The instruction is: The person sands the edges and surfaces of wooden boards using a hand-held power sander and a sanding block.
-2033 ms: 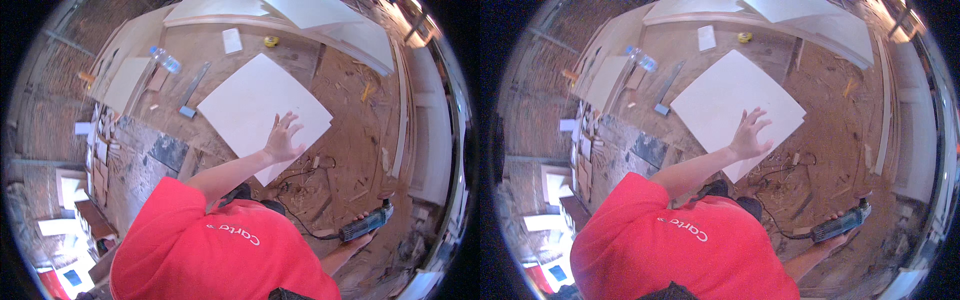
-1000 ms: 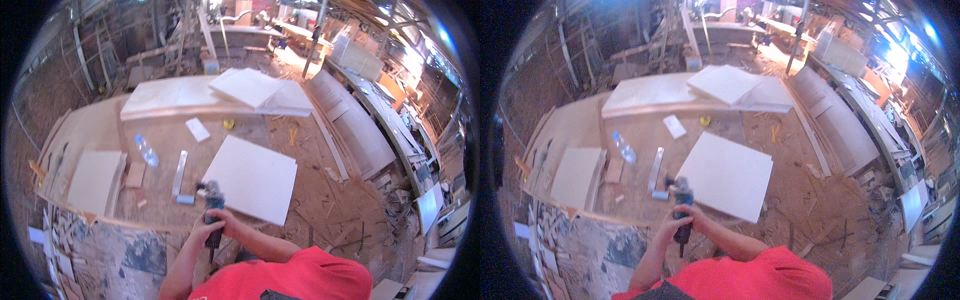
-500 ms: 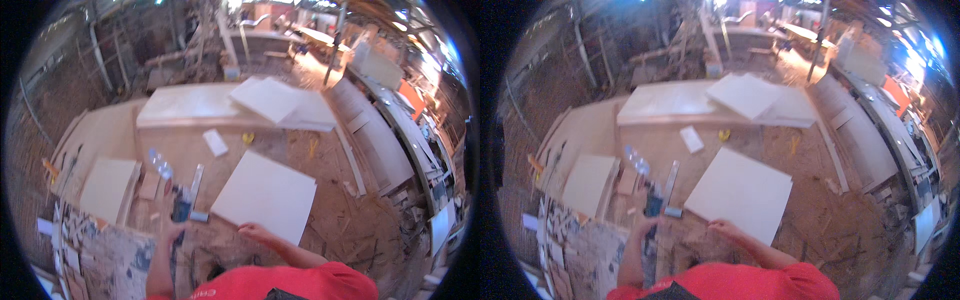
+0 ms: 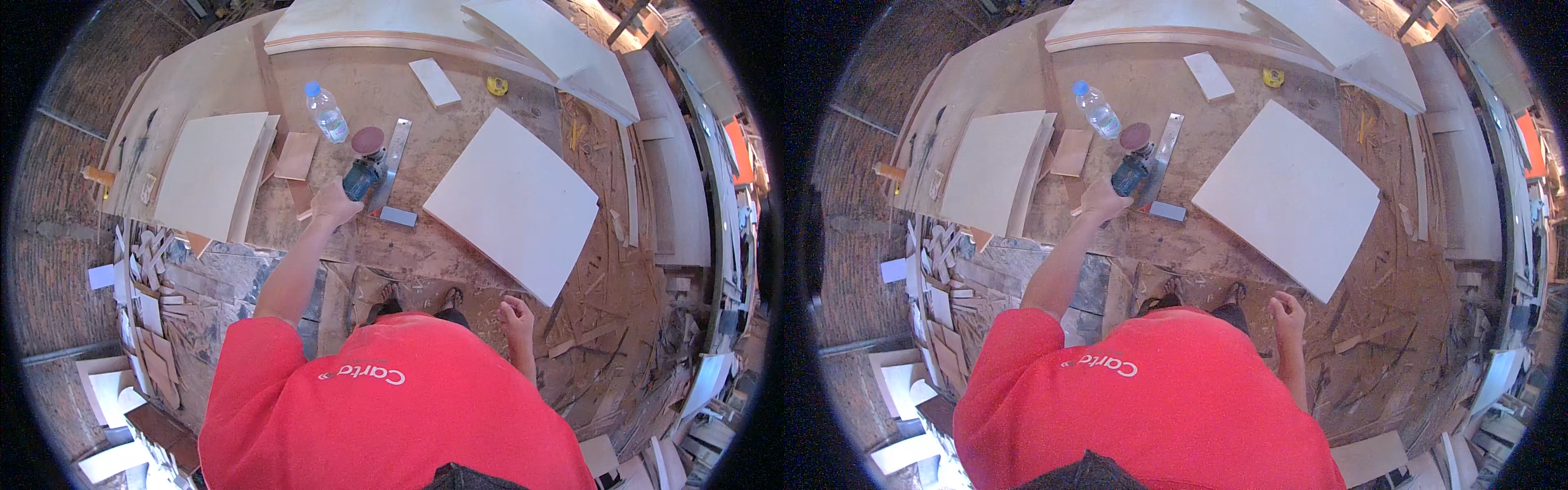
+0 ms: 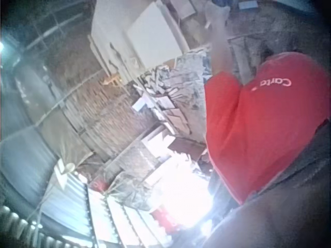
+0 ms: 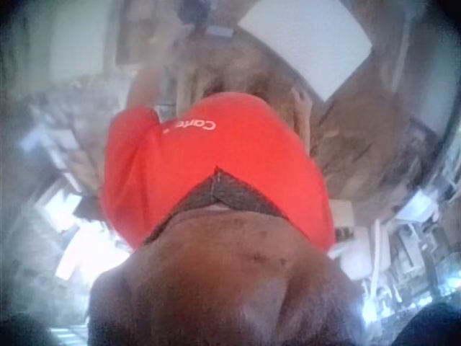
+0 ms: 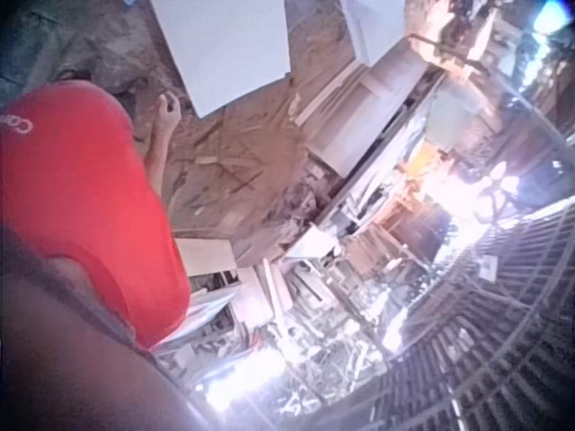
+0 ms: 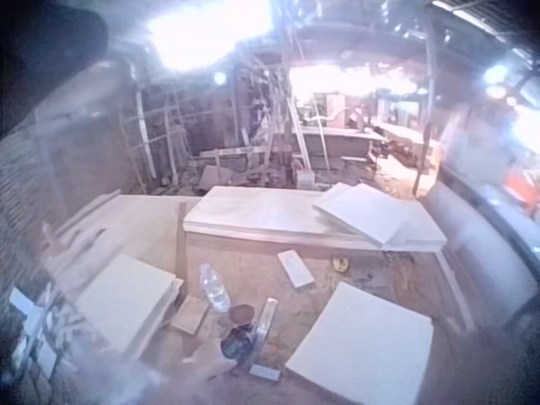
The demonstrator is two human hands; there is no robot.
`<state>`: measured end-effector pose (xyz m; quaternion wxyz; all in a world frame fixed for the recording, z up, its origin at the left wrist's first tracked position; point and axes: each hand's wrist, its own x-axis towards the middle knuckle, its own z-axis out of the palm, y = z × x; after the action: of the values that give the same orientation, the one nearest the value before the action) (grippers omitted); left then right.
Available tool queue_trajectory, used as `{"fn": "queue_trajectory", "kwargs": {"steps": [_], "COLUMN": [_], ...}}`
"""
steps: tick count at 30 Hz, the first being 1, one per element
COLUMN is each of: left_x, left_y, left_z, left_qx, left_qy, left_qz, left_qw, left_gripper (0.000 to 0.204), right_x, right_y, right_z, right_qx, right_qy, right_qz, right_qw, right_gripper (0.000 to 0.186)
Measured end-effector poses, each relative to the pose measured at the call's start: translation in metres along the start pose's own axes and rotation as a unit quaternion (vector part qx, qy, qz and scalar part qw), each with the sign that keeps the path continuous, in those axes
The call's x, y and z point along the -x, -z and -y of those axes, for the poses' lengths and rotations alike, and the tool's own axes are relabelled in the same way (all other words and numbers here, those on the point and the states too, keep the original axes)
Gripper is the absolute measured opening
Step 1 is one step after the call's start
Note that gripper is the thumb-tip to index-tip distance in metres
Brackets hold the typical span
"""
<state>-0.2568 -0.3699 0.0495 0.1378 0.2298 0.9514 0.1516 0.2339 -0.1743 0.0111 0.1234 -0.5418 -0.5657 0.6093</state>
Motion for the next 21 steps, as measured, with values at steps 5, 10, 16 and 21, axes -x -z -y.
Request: {"fn": "queue_trajectory", "kwargs": {"steps": [5, 10, 16, 21], "left_x": [-0.014, -0.017, -0.016, -0.023], "left_y": [-0.024, -0.027, -0.03, -0.032], "left_z": [-0.004, -0.006, -0.027, -0.014], "left_qx": [-0.019, -0.034, -0.014, -0.025], "left_qy": [0.006, -0.013, -0.009, -0.007], "left_qz": [-0.023, -0.023, -0.012, -0.009], "left_qw": [1.0, 0.999, 1.0, 1.0], "left_gripper": [0.06, 0.072, 0.08, 0.086], "right_x": [0.02, 0.018, 0.009, 0.006], "right_y": [-0.001, -0.002, -0.004, -0.018], "right_z": [-0.022, -0.018, 0.0, 0.004], "right_qx": [0.04, 0.081, 0.143, 0.099], "right_qy": [0.029, 0.067, 0.074, 0.046], "right_qz": [-0.019, -0.039, -0.052, -0.03], "right_qw": [0.999, 0.994, 0.986, 0.994], "right_gripper": [0.032, 0.036, 0.038, 0.036]}}
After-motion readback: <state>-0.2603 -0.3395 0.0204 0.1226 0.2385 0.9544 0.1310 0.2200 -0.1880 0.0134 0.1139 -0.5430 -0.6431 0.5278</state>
